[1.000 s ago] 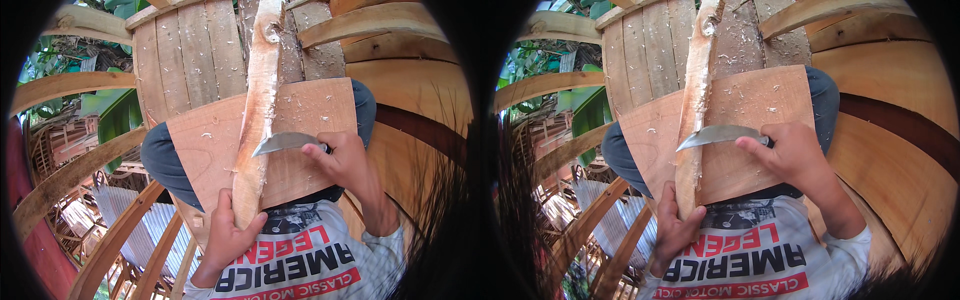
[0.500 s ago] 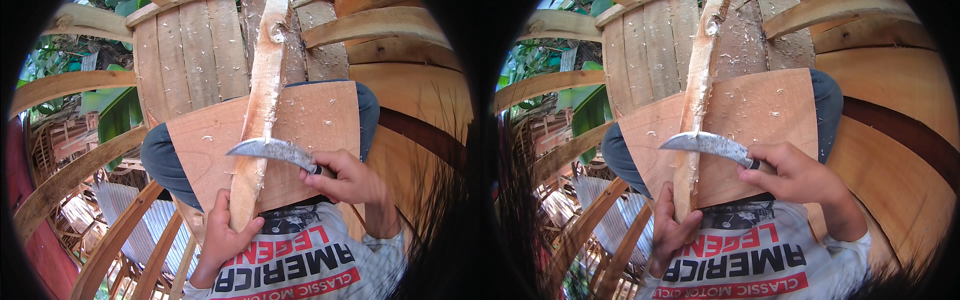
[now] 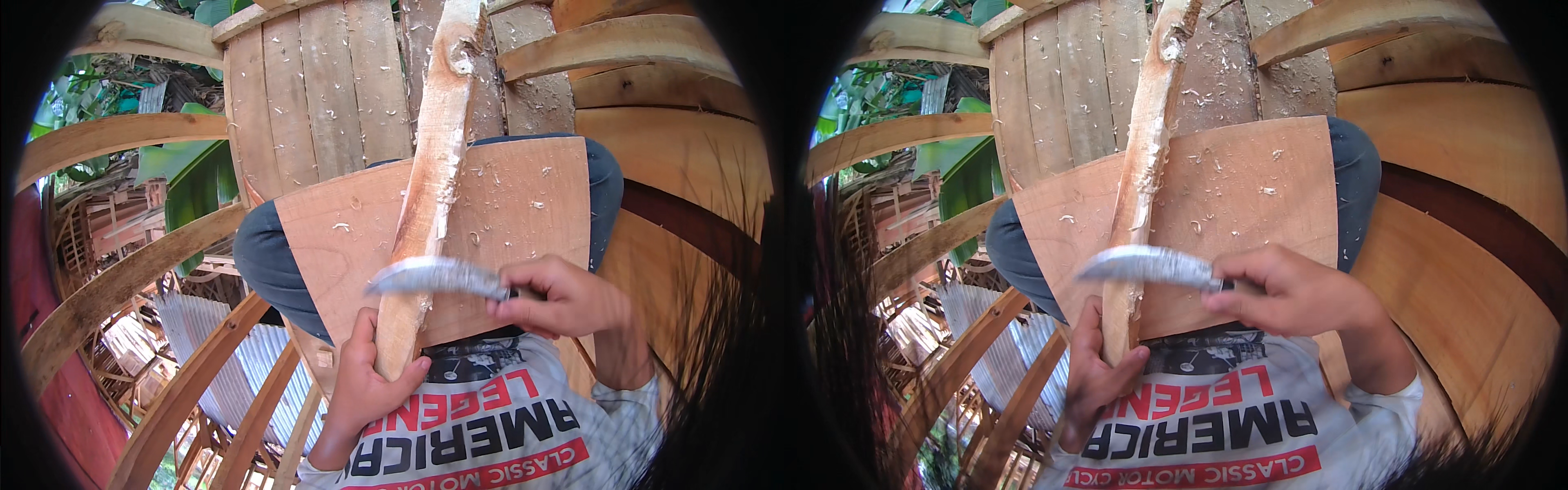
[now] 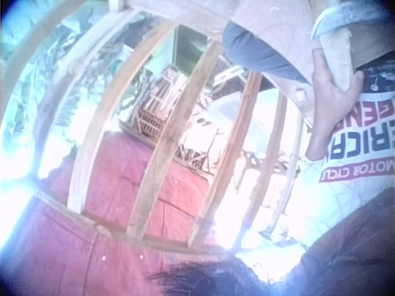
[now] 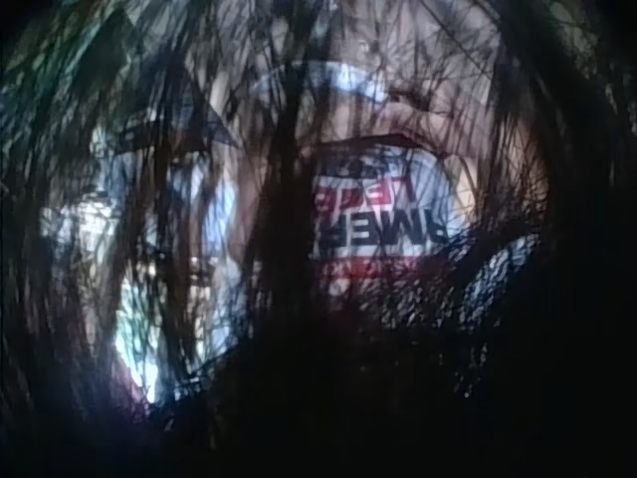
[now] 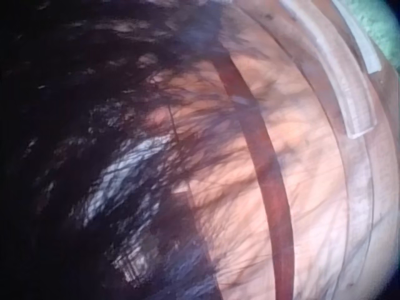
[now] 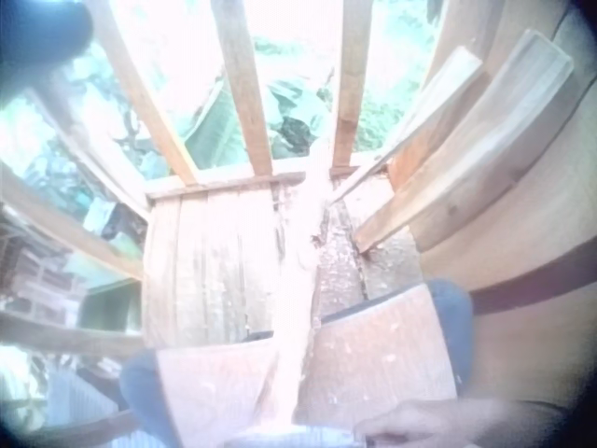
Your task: The person sits cross-legged on a wooden platform and uses a curved knife to shave and shape a long piece of wood. They hold the wood in their left hand and repeatedly scrape the surface with the knife in their right hand, creating wood shavings.
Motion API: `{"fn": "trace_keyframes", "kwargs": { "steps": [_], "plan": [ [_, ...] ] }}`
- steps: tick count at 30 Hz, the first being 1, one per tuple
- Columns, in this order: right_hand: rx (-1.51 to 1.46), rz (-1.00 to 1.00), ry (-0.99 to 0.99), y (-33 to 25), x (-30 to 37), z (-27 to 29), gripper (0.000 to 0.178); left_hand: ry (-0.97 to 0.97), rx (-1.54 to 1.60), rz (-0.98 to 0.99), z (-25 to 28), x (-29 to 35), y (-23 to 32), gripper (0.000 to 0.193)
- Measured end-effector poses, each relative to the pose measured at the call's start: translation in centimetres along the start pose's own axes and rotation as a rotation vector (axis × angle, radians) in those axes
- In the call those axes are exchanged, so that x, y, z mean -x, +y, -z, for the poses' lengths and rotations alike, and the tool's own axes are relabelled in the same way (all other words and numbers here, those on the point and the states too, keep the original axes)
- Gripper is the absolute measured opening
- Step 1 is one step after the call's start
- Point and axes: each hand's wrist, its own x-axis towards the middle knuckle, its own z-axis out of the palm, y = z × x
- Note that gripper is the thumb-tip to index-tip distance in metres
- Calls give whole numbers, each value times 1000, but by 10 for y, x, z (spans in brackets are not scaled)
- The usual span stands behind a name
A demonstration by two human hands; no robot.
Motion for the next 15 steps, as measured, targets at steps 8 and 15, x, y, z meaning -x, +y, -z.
{"fn": "trace_keyframes", "kwargs": {
  "steps": [8,15],
  "plan": [
    [-160,-93,168,-2,-1,-3,16,-13,44,49,1,1,-3,51],
    [-49,96,40,17,-2,1,15,-30,49,127,4,4,3,53]
  ]
}}
